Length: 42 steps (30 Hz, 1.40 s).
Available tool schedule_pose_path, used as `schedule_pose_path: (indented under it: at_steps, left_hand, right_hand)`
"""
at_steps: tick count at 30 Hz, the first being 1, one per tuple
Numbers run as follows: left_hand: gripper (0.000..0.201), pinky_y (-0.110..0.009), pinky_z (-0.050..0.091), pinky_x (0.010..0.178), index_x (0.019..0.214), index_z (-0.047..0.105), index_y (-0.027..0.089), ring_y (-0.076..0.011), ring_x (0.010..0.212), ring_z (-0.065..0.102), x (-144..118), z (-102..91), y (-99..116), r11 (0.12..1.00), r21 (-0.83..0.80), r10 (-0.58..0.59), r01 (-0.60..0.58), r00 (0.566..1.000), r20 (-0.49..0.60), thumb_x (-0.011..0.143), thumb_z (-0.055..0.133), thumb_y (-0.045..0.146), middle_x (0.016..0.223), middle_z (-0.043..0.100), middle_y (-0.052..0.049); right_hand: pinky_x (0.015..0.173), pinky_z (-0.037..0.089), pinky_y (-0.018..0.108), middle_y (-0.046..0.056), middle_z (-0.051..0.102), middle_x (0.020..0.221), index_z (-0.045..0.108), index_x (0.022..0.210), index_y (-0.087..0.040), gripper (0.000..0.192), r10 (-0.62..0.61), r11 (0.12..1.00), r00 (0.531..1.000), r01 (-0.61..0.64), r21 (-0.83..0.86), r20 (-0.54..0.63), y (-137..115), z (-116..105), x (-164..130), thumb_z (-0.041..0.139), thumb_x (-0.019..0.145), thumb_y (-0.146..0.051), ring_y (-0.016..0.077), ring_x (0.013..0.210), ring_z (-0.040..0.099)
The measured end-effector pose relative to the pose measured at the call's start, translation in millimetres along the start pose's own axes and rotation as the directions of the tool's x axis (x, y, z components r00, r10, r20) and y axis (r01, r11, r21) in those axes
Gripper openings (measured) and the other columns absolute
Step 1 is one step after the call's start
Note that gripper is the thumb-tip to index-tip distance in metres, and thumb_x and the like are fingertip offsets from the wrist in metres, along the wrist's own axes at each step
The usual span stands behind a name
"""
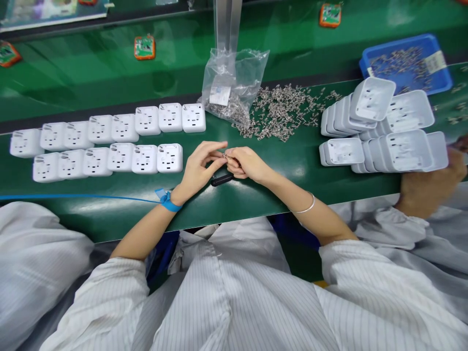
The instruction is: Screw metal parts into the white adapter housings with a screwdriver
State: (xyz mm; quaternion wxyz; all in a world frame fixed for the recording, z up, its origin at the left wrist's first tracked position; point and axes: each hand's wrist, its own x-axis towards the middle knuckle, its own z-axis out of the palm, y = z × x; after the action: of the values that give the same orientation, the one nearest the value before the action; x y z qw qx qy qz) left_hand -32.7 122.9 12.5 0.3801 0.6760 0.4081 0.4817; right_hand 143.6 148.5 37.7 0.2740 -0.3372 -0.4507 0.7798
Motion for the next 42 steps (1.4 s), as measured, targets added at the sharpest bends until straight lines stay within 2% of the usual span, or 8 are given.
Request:
schedule_pose_path:
  at_steps: [4, 10, 15, 23, 28, 31, 34, 42]
  left_hand:
    - [0.019, -0.028, 0.057, 0.088, 0.104, 0.075, 0.024, -0.0162, 0.101, 0.067, 0.5, -0.2, 2.4, 0.997, 0.068, -0.025, 0.029, 0.998, -0.049, 0.090, 0.071, 0.037, 0.104, 0.069, -0.005]
    - [0.029, -0.027, 0.058, 0.086, 0.098, 0.077, 0.019, -0.0145, 0.085, 0.071, 5.0, 0.8, 1.7, 0.947, -0.154, -0.289, 0.283, 0.957, -0.021, 0.081, 0.080, 0.041, 0.094, 0.073, -0.004]
    - [0.029, -0.026, 0.058, 0.087, 0.095, 0.078, 0.019, -0.0150, 0.090, 0.071, 8.3, -1.5, -4.5, 0.935, -0.244, -0.281, 0.259, 0.957, -0.063, 0.077, 0.084, 0.040, 0.095, 0.074, -0.004]
    - [0.029, -0.025, 0.057, 0.091, 0.097, 0.077, 0.020, -0.0129, 0.093, 0.072, 7.6, -3.8, -17.8, 0.888, -0.348, -0.334, 0.301, 0.942, -0.035, 0.076, 0.086, 0.038, 0.097, 0.076, -0.003]
    - [0.040, -0.019, 0.058, 0.081, 0.085, 0.067, 0.017, -0.0088, 0.079, 0.071, 12.3, -2.7, -10.8, 0.871, -0.381, -0.368, 0.309, 0.925, -0.091, 0.063, 0.094, 0.037, 0.083, 0.072, 0.001]
    - [0.046, -0.019, 0.057, 0.078, 0.083, 0.060, 0.018, -0.0081, 0.076, 0.070, 14.5, -3.2, -6.3, 0.862, -0.399, -0.371, 0.311, 0.925, -0.080, 0.061, 0.095, 0.037, 0.080, 0.071, 0.002]
    - [0.048, -0.019, 0.057, 0.077, 0.082, 0.056, 0.019, -0.0080, 0.077, 0.070, 14.5, -3.8, -5.4, 0.846, -0.420, -0.378, 0.329, 0.925, -0.039, 0.062, 0.094, 0.037, 0.081, 0.071, 0.002]
    - [0.050, -0.018, 0.057, 0.074, 0.087, 0.049, 0.020, -0.0074, 0.074, 0.070, 13.9, -4.4, -7.2, 0.773, -0.521, -0.416, 0.362, 0.909, 0.015, 0.065, 0.093, 0.033, 0.079, 0.071, 0.004]
  right_hand:
    - [0.033, 0.019, 0.014, -0.008, 0.032, 0.042, 0.040, 0.058, -0.019, 0.037, -0.014, 0.999, 1.000, 0.014, -0.036, -0.004, 1.3, -1.5, 0.6, 0.042, 0.095, -0.025, 0.0031, 0.034, 0.022]
    - [0.034, 0.019, 0.015, -0.009, 0.031, 0.043, 0.041, 0.057, -0.018, 0.043, -0.050, 0.990, 0.998, 0.043, -0.136, -0.049, 0.2, -2.8, 1.1, 0.041, 0.099, -0.027, 0.0028, 0.035, 0.024]
    - [0.038, 0.026, 0.013, -0.008, 0.038, 0.049, 0.048, 0.066, -0.016, 0.043, -0.211, 0.946, 0.976, 0.192, -0.263, -0.049, 0.6, -1.4, -1.2, 0.043, 0.103, -0.036, 0.0026, 0.041, 0.032]
    - [0.034, 0.015, 0.015, -0.012, 0.030, 0.043, 0.044, 0.075, -0.020, 0.040, -0.031, 0.999, 0.993, 0.028, 0.021, 0.117, 5.7, -5.3, 5.2, 0.042, 0.102, -0.050, 0.0039, 0.037, 0.014]
    - [0.037, 0.017, 0.019, -0.011, 0.028, 0.045, 0.043, 0.071, -0.021, 0.056, -0.055, 0.992, 0.997, 0.061, -0.113, 0.052, 7.5, -3.9, 5.0, 0.034, 0.099, -0.069, 0.0054, 0.038, 0.019]
    - [0.047, 0.025, 0.020, -0.008, 0.036, 0.053, 0.047, 0.072, -0.019, 0.059, -0.216, 0.898, 0.976, 0.189, -0.396, -0.025, 5.6, -3.8, 0.6, 0.037, 0.096, -0.072, 0.0062, 0.047, 0.031]
    - [0.056, 0.028, 0.022, -0.007, 0.040, 0.060, 0.048, 0.076, -0.018, 0.051, -0.311, 0.760, 0.949, 0.213, -0.615, -0.056, 1.8, -5.3, -2.6, 0.046, 0.096, -0.066, 0.0075, 0.057, 0.037]
    - [0.066, 0.032, 0.024, -0.003, 0.054, 0.073, 0.049, 0.090, -0.019, 0.033, -0.312, 0.544, 0.949, 0.219, -0.810, 0.047, -4.7, -5.3, -6.6, 0.041, 0.105, -0.048, 0.0111, 0.066, 0.051]
